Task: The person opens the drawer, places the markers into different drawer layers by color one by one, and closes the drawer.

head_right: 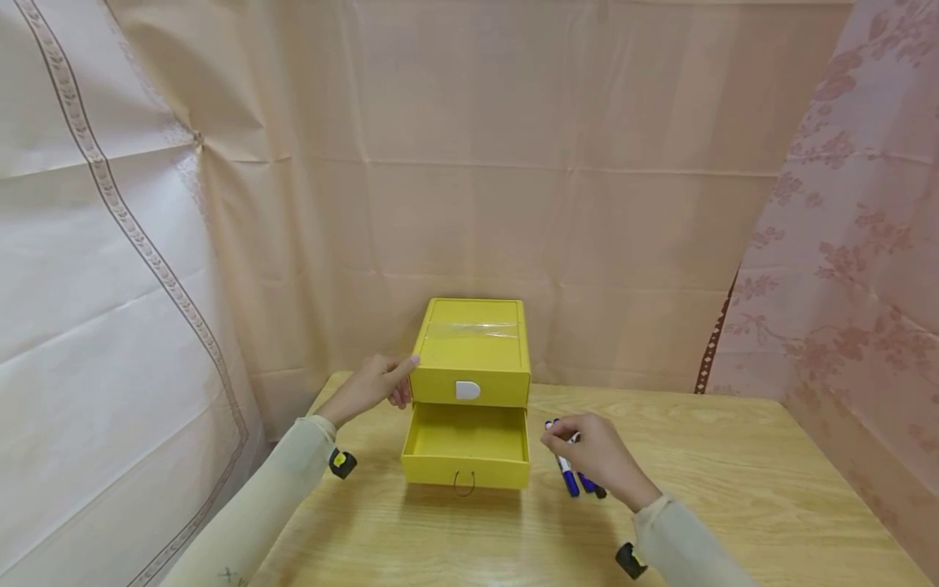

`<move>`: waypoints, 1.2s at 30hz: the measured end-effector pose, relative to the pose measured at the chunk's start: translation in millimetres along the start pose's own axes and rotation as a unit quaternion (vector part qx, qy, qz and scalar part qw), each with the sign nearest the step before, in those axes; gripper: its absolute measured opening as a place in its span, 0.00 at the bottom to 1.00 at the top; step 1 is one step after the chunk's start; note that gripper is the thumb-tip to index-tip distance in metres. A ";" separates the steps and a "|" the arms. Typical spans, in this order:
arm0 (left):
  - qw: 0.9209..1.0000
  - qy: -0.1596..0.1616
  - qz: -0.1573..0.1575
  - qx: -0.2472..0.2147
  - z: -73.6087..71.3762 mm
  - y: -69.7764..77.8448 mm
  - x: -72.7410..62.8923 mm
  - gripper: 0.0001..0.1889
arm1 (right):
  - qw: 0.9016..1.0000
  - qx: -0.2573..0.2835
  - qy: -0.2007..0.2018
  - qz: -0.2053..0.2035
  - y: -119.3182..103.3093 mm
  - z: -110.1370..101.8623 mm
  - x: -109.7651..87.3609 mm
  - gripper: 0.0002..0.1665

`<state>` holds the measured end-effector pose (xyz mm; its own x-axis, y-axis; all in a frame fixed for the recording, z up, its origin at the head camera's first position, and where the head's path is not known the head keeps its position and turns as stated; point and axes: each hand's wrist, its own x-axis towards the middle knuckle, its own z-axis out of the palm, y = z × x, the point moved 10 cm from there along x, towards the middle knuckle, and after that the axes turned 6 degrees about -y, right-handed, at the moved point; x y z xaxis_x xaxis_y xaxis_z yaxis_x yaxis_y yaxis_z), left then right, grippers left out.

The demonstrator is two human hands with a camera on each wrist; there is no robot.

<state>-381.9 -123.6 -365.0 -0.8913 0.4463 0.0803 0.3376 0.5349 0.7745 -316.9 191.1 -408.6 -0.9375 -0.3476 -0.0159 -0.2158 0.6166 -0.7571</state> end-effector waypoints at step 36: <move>1.000 0.001 0.003 0.000 -0.4 0.7 0.3 0.31 | 0.993 -0.019 0.023 0.111 121.7 -10.2 -16.0 0.09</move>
<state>-382.1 -123.4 -364.2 -0.8899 0.4477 0.0872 0.3436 0.5324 0.7737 -330.9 278.9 -493.8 -0.9744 -0.1679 -0.1497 -0.0113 0.7011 -0.7129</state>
